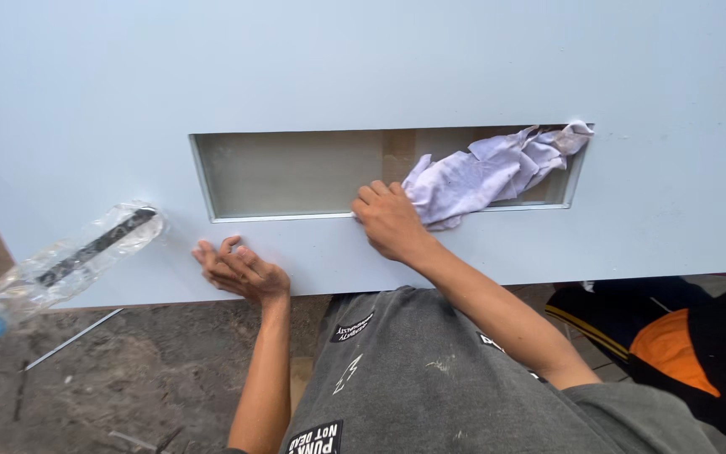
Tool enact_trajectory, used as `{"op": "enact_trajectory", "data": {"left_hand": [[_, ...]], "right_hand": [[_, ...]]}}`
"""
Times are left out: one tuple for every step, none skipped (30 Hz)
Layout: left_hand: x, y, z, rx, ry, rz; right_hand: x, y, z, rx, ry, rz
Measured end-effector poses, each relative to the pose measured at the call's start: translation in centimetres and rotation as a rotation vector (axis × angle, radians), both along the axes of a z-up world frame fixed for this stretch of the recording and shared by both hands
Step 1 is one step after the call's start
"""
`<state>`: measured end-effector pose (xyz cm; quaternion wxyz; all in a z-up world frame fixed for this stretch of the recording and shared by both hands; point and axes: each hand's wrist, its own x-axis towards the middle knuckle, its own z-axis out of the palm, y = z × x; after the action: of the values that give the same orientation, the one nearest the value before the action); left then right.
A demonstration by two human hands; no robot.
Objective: The person uses a utility knife to trim the edges of a white panel with a rectangular cutout. Then, they pour water from a plastic bottle onto a cloth and wipe the inside of the cutout repeatedly.
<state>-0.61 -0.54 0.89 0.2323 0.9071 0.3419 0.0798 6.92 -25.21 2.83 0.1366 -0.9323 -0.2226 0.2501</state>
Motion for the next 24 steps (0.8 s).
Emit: {"op": "enact_trajectory", "data": {"left_hand": [[0.3, -0.1, -0.3, -0.015, -0.006, 0.008], [0.2, 0.1, -0.1, -0.013, -0.011, 0.004], [0.1, 0.1, 0.1, -0.005, 0.002, 0.002], [0.1, 0.1, 0.2, 0.003, 0.015, -0.001], [0.2, 0.2, 0.4, -0.002, 0.019, -0.009], [0.3, 0.3, 0.4, -0.01, 0.013, -0.001], [0.3, 0.2, 0.5, -0.02, 0.01, 0.008], [0.4, 0.2, 0.4, -0.026, 0.016, 0.002], [0.3, 0.2, 0.5, -0.033, 0.011, 0.0], [0.2, 0.3, 0.6, -0.04, 0.007, -0.002], [-0.1, 0.8, -0.1, -0.032, 0.008, 0.001], [-0.4, 1.2, -0.7, -0.026, 0.018, -0.003], [-0.7, 1.3, -1.5, -0.03, 0.028, -0.012], [-0.8, 1.3, -1.3, -0.032, 0.03, -0.014], [-0.7, 1.2, -1.1, -0.03, 0.024, -0.01], [-0.6, 1.1, -0.8, -0.028, 0.018, -0.007], [-0.6, 1.0, -0.7, -0.027, 0.014, -0.011], [-0.5, 0.9, -0.7, -0.039, 0.021, -0.009], [-0.5, 0.9, -0.6, -0.052, 0.03, -0.008], [-0.5, 1.2, -0.6, -0.054, 0.028, -0.013], [-0.6, 1.1, -0.7, -0.057, 0.01, 0.001], [-0.7, 1.1, -0.9, -0.06, -0.008, 0.014], [-0.6, 1.0, -0.9, -0.058, -0.007, 0.016], [-0.6, 1.0, -0.9, -0.061, -0.004, 0.018]], "right_hand": [[0.7, 0.6, 0.3, -0.02, -0.023, 0.04], [0.4, -0.3, 0.3, -0.018, -0.027, 0.036], [0.0, -1.5, 0.3, -0.07, 0.001, 0.028], [-0.4, -2.7, 0.3, -0.122, 0.029, 0.02], [-0.2, -4.2, 1.0, -0.127, 0.034, 0.012], [-0.1, -5.6, 1.6, -0.194, 0.049, 0.014], [-0.1, -7.1, 2.3, -0.264, 0.067, 0.018], [-0.4, -7.5, 1.8, -0.269, 0.074, 0.012], [-0.8, -7.8, 1.3, -0.281, 0.059, 0.033], [-1.1, -8.0, 0.8, -0.292, 0.044, 0.054], [-0.4, -6.2, 0.7, -0.285, 0.045, 0.057], [0.2, -4.4, 0.6, -0.202, 0.083, 0.031], [0.7, -3.1, 0.7, -0.128, 0.121, -0.001], [0.7, -1.8, 0.6, -0.13, 0.123, -0.003], [0.8, -0.5, 0.5, -0.112, 0.089, 0.029], [0.9, 0.7, 0.5, -0.094, 0.056, 0.061], [0.7, -0.9, 0.2, -0.093, 0.051, 0.056], [0.5, -2.4, -0.1, -0.126, 0.071, 0.053], [0.3, -3.9, -0.4, -0.161, 0.093, 0.049], [0.2, -5.3, 0.4, -0.162, 0.091, 0.044], [0.2, -7.0, 1.3, -0.257, 0.107, 0.062], [0.1, -8.7, 2.1, -0.351, 0.123, 0.08], [0.1, -9.0, 1.7, -0.35, 0.123, 0.082], [0.0, -9.2, 1.4, -0.346, 0.096, 0.112]]}}
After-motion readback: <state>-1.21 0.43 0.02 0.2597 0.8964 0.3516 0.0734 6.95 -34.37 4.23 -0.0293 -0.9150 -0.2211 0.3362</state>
